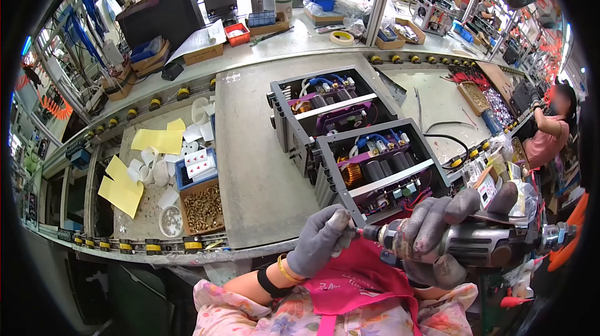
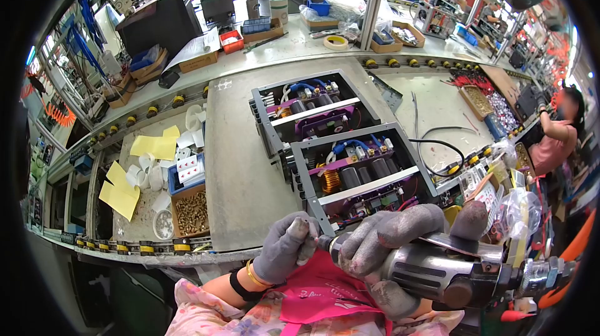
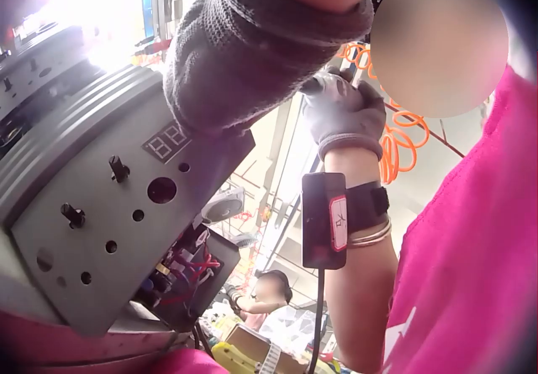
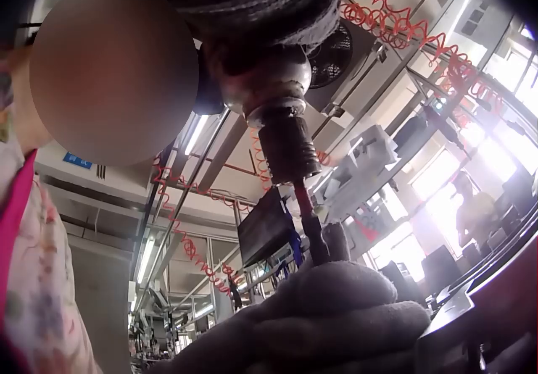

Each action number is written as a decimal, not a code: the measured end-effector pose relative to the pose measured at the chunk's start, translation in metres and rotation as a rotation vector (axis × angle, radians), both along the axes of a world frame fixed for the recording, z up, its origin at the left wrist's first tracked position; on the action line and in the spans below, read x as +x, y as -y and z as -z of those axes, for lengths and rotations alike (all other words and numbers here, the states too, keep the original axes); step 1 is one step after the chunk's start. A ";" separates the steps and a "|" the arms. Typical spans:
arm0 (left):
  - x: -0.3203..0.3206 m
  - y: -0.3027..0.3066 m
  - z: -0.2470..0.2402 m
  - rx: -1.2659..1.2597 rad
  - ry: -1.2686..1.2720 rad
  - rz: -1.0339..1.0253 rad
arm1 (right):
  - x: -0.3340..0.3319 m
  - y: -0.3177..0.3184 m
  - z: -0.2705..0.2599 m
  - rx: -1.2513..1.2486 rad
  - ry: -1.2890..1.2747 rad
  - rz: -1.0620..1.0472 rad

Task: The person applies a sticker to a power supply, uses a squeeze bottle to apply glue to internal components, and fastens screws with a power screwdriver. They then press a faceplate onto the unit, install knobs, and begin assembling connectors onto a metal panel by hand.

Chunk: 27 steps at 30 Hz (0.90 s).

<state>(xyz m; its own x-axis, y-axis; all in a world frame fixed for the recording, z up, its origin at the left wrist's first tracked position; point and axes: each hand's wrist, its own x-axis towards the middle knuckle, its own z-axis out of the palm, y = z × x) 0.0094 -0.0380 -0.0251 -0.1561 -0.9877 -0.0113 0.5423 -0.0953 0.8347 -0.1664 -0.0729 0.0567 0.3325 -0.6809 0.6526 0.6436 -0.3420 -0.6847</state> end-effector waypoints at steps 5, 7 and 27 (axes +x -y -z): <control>0.001 -0.003 0.003 0.077 -0.104 0.040 | 0.007 0.000 -0.009 -0.022 0.022 -0.011; 0.001 -0.006 -0.003 0.070 -0.126 0.010 | 0.018 -0.005 -0.019 -0.021 0.077 0.027; 0.011 0.055 -0.040 -0.399 1.604 -0.313 | 0.040 0.083 -0.029 -0.031 -0.106 0.067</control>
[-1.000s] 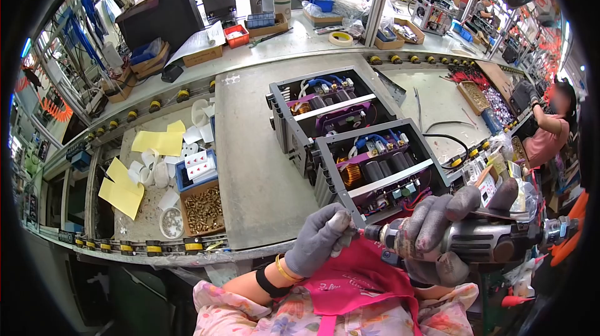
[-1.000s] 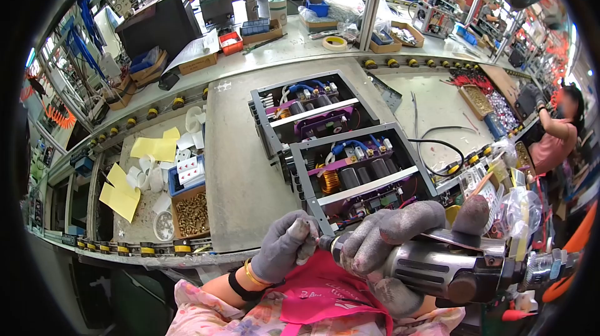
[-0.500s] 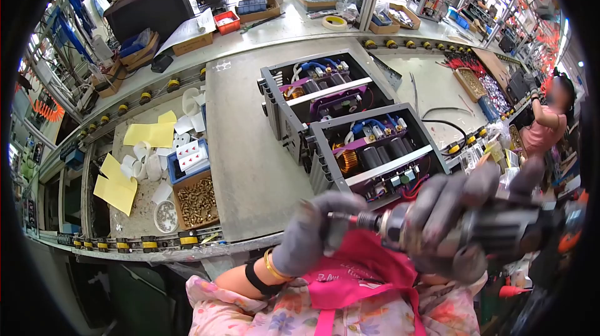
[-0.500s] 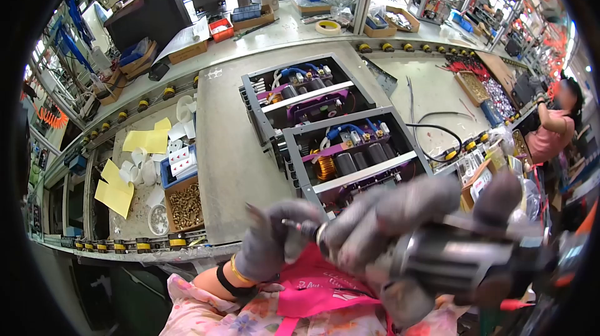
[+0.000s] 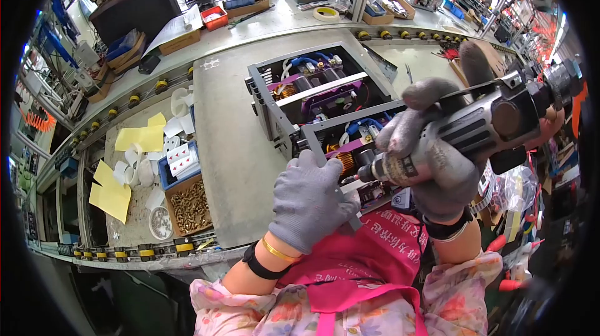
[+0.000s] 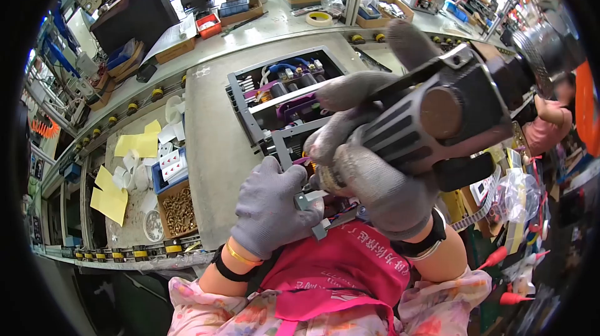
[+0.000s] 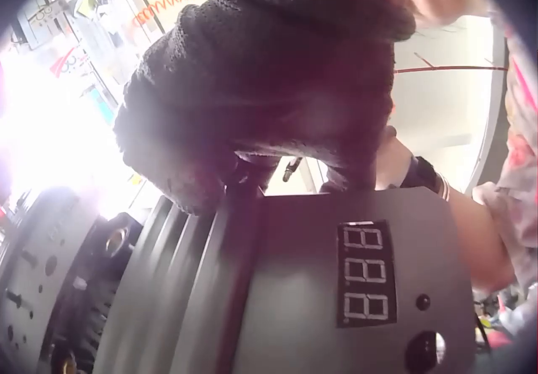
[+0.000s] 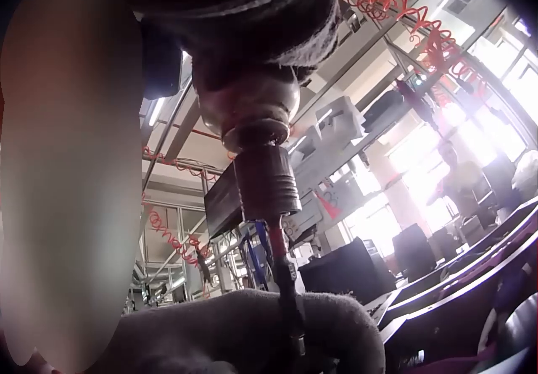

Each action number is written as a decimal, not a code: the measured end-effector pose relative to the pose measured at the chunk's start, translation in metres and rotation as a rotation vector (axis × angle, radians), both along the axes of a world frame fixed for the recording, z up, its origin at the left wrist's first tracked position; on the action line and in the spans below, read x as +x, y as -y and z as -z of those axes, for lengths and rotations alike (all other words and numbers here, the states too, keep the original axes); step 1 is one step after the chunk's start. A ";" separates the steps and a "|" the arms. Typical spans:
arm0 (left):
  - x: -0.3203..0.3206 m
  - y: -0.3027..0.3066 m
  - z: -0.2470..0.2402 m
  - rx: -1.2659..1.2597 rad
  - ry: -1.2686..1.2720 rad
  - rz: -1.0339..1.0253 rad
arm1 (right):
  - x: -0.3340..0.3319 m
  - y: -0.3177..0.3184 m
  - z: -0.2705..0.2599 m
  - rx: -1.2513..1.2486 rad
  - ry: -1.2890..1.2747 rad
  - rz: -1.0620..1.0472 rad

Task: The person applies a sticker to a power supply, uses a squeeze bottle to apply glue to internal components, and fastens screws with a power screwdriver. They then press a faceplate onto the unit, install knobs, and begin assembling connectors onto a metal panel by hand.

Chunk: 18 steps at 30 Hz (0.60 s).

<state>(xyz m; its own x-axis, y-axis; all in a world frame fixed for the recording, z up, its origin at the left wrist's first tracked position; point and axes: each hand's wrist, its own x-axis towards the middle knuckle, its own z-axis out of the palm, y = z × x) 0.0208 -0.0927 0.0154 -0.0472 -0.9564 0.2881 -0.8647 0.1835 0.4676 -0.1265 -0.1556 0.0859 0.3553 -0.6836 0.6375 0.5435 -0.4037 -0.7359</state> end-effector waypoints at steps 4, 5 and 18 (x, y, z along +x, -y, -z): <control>-0.003 0.006 0.012 -0.045 -0.134 0.050 | 0.002 -0.005 0.003 0.135 -0.071 -0.008; -0.002 0.007 0.015 -0.072 -0.162 0.066 | 0.002 -0.005 0.004 0.145 -0.078 -0.009; -0.001 0.010 0.021 -0.117 -0.244 0.110 | 0.006 -0.002 0.011 0.150 -0.111 -0.005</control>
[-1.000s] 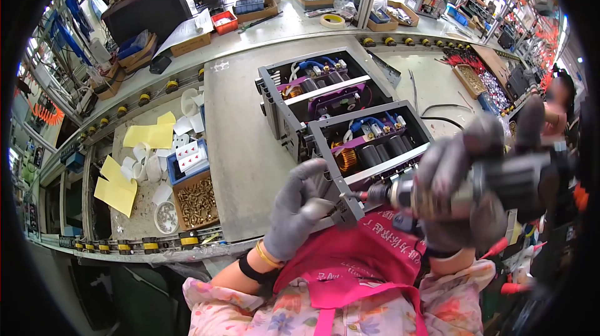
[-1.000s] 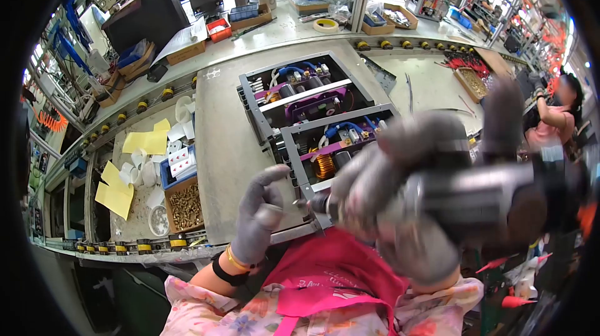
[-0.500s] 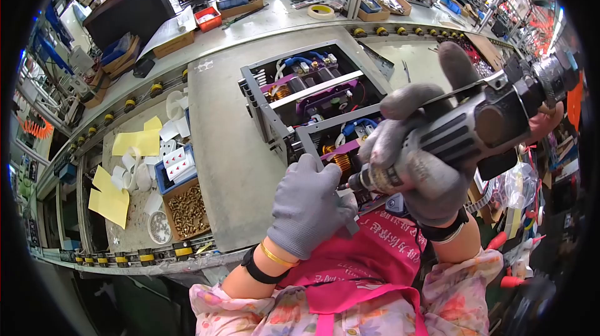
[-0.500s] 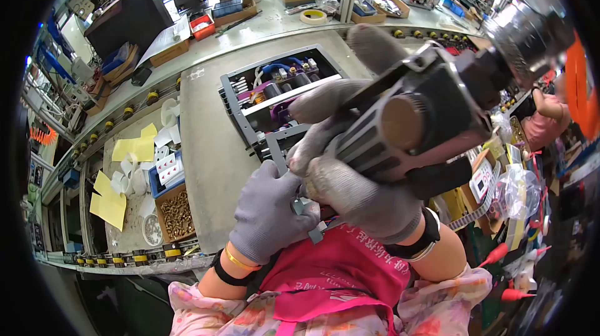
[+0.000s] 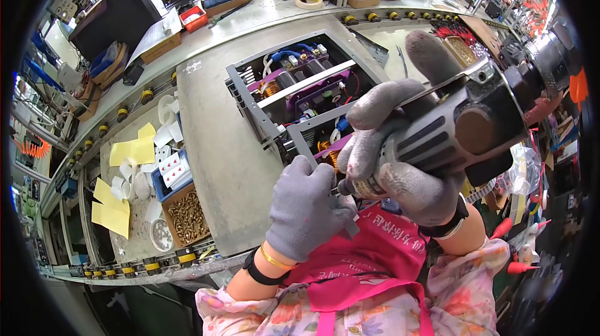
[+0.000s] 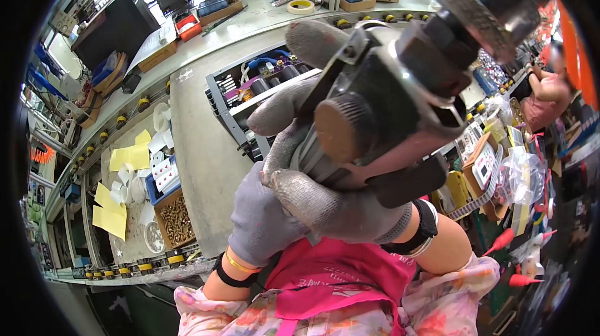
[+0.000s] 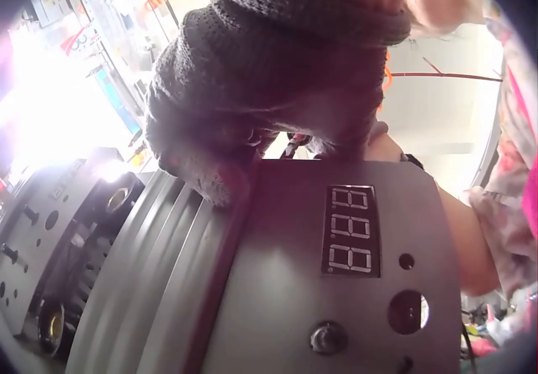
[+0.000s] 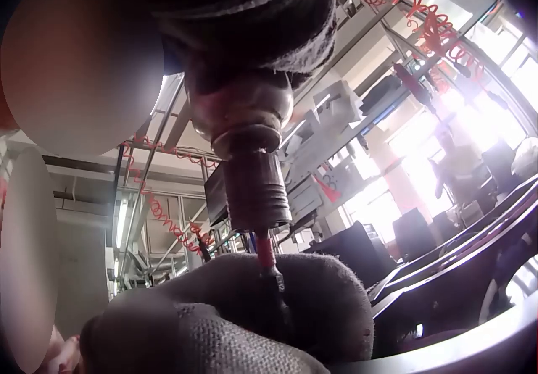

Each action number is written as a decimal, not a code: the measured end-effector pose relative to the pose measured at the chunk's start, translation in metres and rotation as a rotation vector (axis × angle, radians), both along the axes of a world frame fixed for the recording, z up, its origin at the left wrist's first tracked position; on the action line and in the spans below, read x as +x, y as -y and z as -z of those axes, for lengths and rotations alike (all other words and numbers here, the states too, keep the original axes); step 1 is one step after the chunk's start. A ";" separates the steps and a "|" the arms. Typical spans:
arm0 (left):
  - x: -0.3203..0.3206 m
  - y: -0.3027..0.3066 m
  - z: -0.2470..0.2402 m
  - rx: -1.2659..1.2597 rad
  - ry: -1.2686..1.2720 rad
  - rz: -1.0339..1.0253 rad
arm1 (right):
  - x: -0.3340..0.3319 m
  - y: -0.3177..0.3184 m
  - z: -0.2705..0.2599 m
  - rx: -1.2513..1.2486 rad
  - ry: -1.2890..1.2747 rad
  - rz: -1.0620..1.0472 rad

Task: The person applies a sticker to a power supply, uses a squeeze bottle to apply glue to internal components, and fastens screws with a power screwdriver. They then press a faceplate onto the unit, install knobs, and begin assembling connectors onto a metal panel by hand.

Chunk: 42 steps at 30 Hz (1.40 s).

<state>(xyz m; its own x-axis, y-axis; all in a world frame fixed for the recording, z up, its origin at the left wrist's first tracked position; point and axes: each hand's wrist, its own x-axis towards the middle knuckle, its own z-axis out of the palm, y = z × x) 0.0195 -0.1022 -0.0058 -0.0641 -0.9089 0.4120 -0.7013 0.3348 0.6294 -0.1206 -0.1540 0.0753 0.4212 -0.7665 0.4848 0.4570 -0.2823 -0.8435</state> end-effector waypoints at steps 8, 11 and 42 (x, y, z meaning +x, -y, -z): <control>-0.003 0.002 0.002 0.055 -0.185 -0.002 | 0.010 0.003 0.009 -0.023 -0.018 -0.008; 0.000 0.001 0.009 0.068 -0.180 0.046 | 0.014 -0.010 -0.013 0.072 -0.208 0.124; 0.078 0.038 0.006 0.480 -1.642 0.081 | 0.087 0.053 -0.046 -0.283 0.193 -0.002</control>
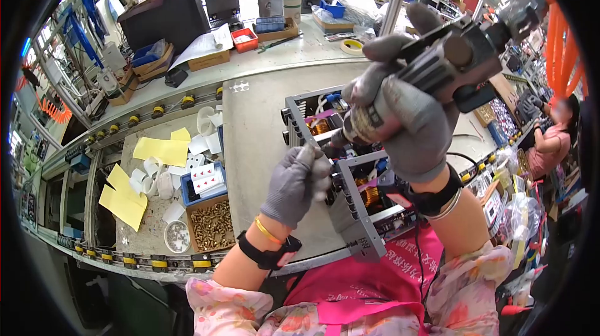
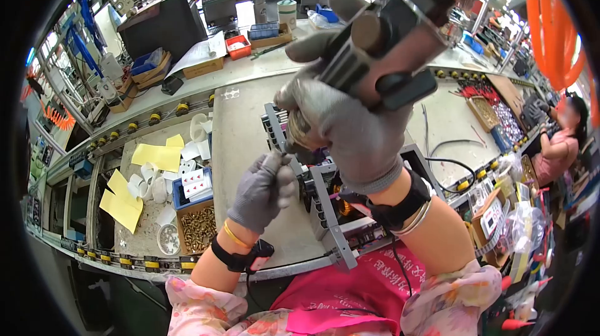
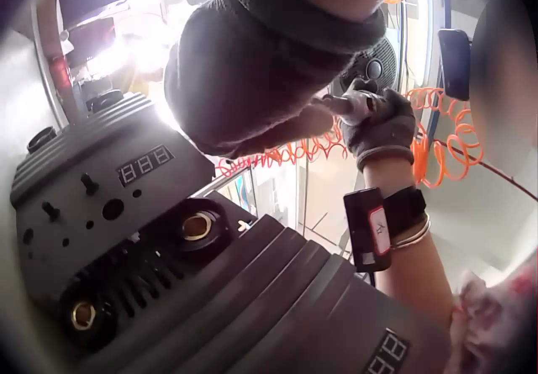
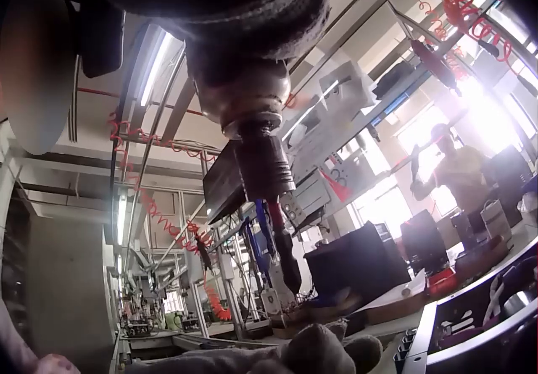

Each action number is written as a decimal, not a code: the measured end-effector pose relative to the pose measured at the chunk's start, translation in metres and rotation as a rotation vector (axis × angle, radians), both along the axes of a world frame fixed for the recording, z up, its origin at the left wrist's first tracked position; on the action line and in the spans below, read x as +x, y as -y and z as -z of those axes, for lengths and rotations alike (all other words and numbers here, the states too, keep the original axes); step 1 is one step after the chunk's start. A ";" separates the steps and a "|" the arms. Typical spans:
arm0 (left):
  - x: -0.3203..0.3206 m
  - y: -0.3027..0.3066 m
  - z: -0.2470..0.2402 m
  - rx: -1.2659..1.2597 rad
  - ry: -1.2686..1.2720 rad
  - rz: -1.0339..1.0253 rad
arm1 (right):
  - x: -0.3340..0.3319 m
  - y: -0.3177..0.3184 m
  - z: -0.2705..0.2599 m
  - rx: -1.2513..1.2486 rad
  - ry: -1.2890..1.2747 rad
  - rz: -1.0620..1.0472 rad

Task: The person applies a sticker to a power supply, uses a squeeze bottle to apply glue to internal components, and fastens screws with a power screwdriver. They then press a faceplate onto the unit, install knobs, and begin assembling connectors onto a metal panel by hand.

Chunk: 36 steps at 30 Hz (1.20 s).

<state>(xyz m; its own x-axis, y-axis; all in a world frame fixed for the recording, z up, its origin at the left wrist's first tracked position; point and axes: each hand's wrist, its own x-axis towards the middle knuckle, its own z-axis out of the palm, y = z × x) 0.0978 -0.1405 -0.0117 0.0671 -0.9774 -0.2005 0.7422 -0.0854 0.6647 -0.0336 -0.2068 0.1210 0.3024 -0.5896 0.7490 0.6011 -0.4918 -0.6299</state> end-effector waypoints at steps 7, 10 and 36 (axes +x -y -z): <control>0.002 0.004 0.008 -0.062 -0.089 0.053 | 0.015 -0.002 0.014 0.146 -0.043 -0.017; 0.001 0.006 0.009 -0.071 -0.132 0.072 | 0.019 -0.002 0.018 0.174 0.033 -0.100; 0.027 0.056 0.024 -0.092 1.551 -0.330 | 0.051 0.035 0.024 0.152 -0.022 0.096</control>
